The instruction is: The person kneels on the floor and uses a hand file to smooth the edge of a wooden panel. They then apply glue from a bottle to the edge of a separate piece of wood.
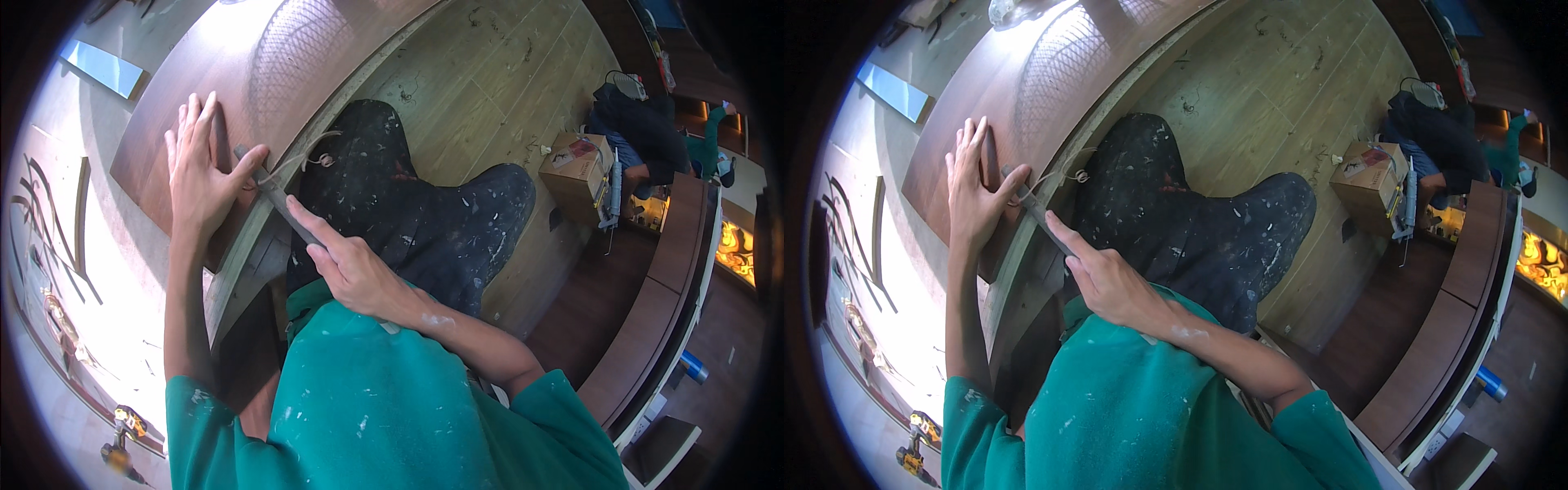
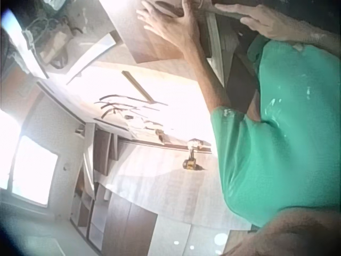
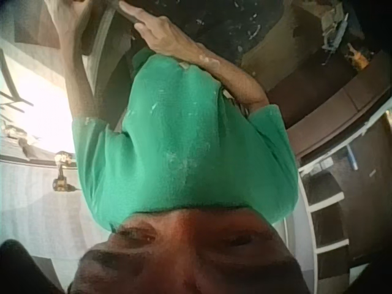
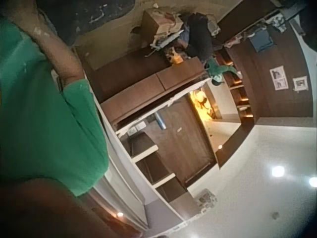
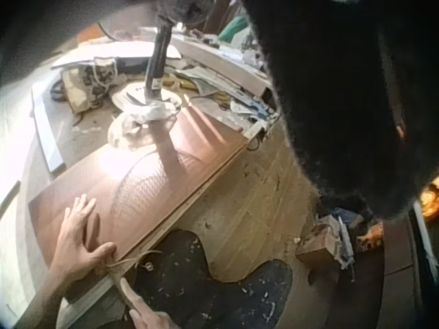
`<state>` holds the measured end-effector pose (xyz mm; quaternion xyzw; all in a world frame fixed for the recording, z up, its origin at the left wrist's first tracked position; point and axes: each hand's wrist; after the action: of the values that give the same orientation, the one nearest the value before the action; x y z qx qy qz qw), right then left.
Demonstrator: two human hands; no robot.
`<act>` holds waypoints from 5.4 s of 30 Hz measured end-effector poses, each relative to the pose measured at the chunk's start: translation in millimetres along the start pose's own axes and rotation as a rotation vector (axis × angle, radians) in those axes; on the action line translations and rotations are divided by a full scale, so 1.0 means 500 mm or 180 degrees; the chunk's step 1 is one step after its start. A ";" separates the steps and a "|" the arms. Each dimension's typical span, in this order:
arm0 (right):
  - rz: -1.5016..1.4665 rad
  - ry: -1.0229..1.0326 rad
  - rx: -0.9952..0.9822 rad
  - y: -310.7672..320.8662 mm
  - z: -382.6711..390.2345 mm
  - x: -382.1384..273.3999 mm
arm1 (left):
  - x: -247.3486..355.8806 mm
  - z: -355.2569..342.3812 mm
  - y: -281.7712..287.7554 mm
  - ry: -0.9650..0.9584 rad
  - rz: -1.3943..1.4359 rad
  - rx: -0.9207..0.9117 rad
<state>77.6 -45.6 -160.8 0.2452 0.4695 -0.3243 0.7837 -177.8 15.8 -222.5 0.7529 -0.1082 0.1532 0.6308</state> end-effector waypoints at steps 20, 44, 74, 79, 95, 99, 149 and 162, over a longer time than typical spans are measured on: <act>-0.0082 0.0383 0.1034 0.148 0.046 0.021 | -0.091 0.130 0.017 0.3214 0.4029 0.1690; -0.0947 -0.0102 0.1164 0.230 0.036 0.012 | 0.046 -0.049 -0.025 0.1009 0.1617 0.1413; -0.0950 -0.0393 0.0936 0.185 0.070 -0.002 | 0.172 -0.178 -0.057 -0.1156 0.1868 -0.0280; -0.0898 -0.0302 0.0798 0.176 0.036 -0.012 | 0.144 -0.168 -0.072 -0.0315 0.3820 -0.0859; -0.0453 -0.0054 0.0665 0.191 -0.062 0.015 | 0.140 -0.215 -0.101 0.0332 0.0696 0.0573; -0.0401 -0.0036 0.0742 0.179 -0.063 0.018 | 0.169 -0.224 -0.128 0.0272 0.0460 0.0544; 0.0481 0.0468 0.0824 0.177 -0.143 -0.006 | 0.148 -0.233 -0.142 -0.0061 0.1366 0.0781; 0.0263 0.0162 0.0679 0.156 -0.066 -0.004 | 0.147 -0.168 -0.104 0.0254 0.0256 0.0328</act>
<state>115.5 30.2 -167.4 0.3545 0.4416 -0.3335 0.7537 -99.0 109.8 -230.2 0.7728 -0.1050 0.2137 0.5883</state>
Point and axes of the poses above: each hand's wrist, its own z-axis away from the middle knuckle, its own y-axis out of the back of the hand, x = y × z
